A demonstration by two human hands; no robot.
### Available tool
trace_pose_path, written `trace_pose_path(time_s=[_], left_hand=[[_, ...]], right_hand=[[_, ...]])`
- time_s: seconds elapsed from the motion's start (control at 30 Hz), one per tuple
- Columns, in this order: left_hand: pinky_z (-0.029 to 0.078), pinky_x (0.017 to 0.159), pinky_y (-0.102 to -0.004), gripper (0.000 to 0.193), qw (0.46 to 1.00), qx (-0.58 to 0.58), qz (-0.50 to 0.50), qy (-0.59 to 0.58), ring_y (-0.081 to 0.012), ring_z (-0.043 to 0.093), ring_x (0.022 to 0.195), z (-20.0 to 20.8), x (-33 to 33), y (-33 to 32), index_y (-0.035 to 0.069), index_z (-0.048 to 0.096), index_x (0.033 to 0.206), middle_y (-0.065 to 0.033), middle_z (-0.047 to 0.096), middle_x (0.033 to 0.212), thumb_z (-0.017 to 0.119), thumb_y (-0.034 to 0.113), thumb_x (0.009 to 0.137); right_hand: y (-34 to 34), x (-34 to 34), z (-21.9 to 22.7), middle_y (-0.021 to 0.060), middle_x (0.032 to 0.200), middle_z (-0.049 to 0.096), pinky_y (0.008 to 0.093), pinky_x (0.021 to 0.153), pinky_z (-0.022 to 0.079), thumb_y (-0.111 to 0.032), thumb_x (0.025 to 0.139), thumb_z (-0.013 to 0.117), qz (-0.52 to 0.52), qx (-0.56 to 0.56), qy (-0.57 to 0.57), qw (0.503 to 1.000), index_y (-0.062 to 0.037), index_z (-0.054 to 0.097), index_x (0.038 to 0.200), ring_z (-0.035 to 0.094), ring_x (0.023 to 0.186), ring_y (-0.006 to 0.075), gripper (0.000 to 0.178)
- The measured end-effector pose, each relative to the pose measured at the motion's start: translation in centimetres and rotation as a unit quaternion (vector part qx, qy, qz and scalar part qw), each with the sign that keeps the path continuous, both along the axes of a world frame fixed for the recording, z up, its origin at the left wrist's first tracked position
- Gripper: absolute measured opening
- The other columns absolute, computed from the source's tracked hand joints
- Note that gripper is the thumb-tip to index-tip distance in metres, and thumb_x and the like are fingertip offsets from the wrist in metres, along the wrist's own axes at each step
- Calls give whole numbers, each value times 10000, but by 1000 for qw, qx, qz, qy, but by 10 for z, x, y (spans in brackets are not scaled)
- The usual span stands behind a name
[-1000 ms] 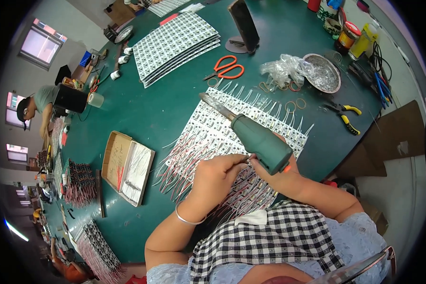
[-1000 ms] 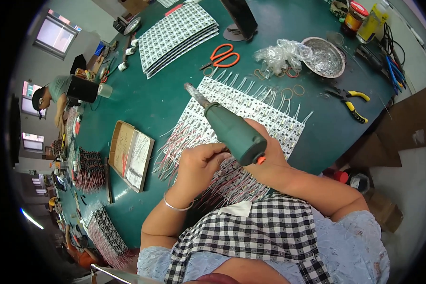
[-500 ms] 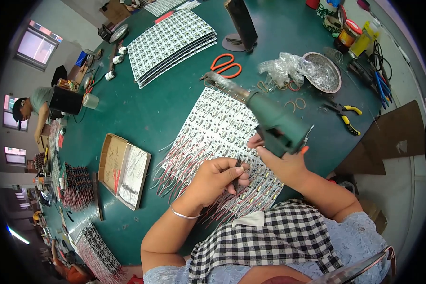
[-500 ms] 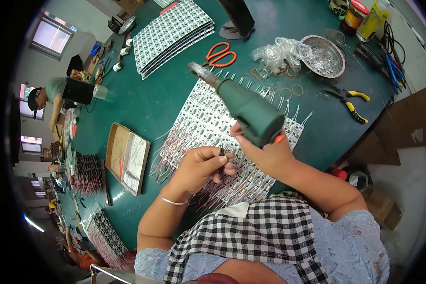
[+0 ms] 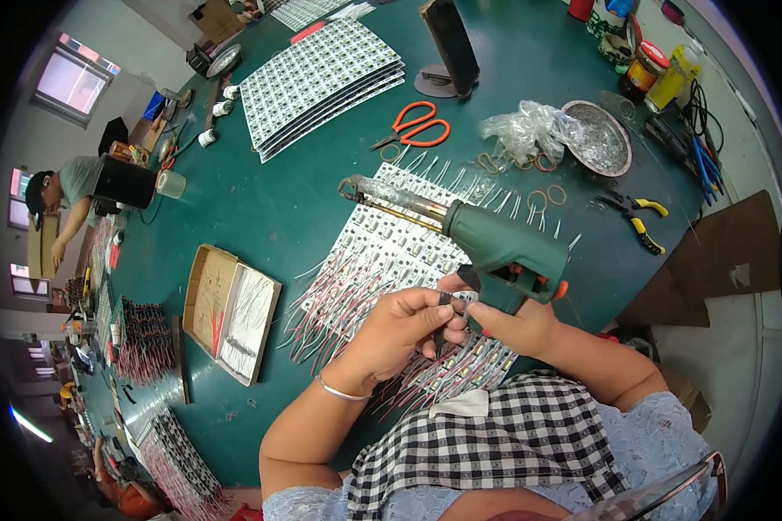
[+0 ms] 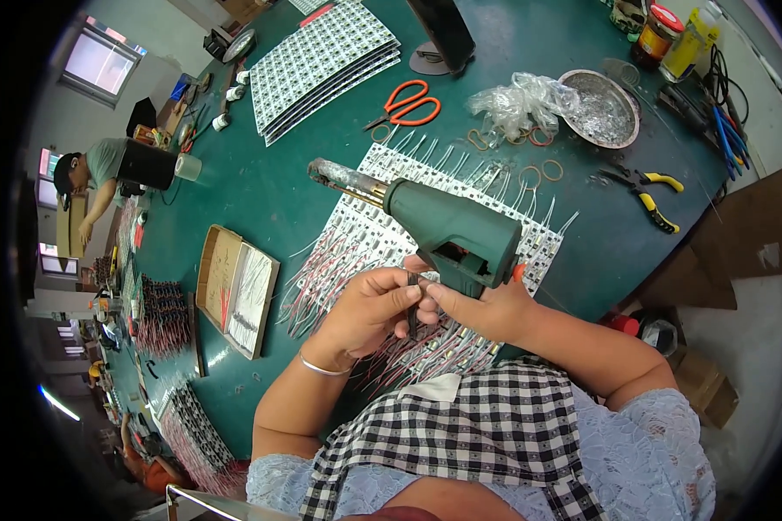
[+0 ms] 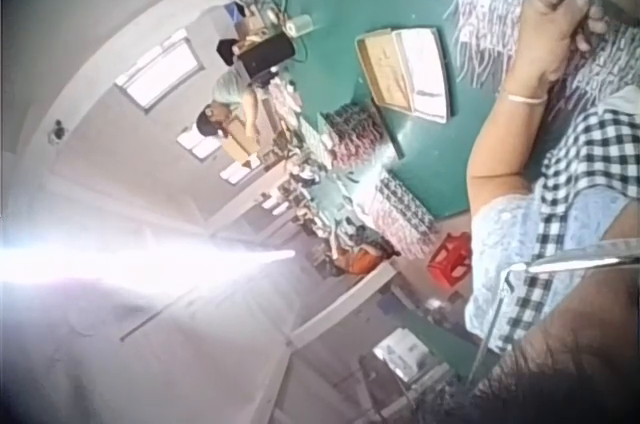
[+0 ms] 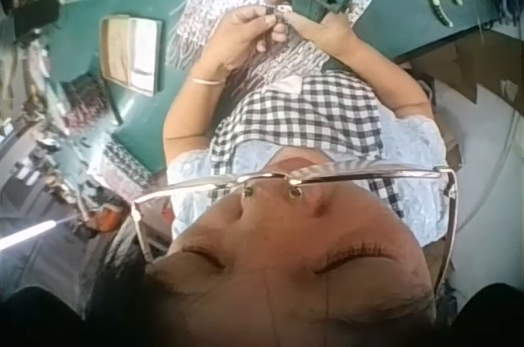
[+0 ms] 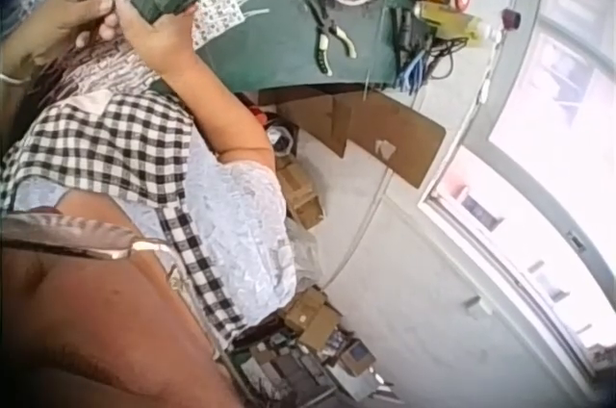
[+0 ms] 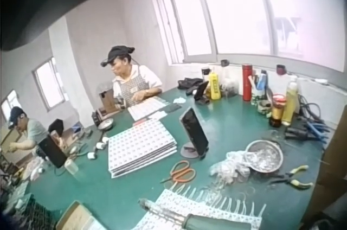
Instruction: The person attaches small components or wires to a large grid of LED circuit boards using a soldering iron or hot air gun.
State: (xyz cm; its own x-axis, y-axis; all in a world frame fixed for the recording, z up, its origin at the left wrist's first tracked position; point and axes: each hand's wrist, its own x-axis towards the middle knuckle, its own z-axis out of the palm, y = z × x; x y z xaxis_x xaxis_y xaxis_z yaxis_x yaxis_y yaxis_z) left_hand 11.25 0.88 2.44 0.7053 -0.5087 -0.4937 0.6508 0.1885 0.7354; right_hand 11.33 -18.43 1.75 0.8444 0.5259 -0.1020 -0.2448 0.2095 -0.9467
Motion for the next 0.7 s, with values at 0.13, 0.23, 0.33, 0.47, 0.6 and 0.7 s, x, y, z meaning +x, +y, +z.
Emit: trace_pose_path(time_s=[0.13,0.23,0.33,0.47,0.6,0.7], left_hand=[[444,503,-160,174,1000,0,-4,-15,-92,626,758,-3,0,1,-11,595,978,-48,645,854,531,130,898],[435,495,-157,167,1000,27,8,-10,-85,619,739,-5,-1,1,-6,598,974,-47,647,842,538,127,893],[422,485,-151,158,999,36,23,-3,-76,608,711,-6,-1,3,-2,603,967,-45,648,839,551,123,884],[445,486,-162,123,999,32,23,-18,-125,633,737,-6,0,2,-10,587,951,-86,641,873,550,77,873],[436,476,-160,106,998,44,34,-34,-107,610,664,-3,-1,-3,-15,603,892,-76,637,830,548,73,870],[426,470,-158,118,997,58,-2,-45,-93,595,646,-8,0,7,-10,610,866,-71,636,814,533,80,874]], right_hand=[[3,-1,5,161,1205,506,310,885,459,-25,852,483,-19,10,35,999,14,392,1249,540,1040,173,409],[1,-3,6,153,1198,518,303,891,450,-8,837,474,-51,23,17,998,25,422,1229,535,1054,170,397],[0,-4,11,148,1193,528,296,889,448,0,824,466,-57,26,1,998,38,439,1217,538,1054,171,396],[2,-6,3,146,1198,527,304,886,454,-6,821,464,-38,21,22,999,49,433,1224,539,1059,173,407],[3,-6,-1,153,1203,519,317,884,464,-5,829,460,3,42,56,998,58,430,1220,539,1066,184,397],[12,-5,0,174,1166,541,382,936,433,-46,825,506,-4,42,73,996,64,428,1217,543,1069,223,415]])
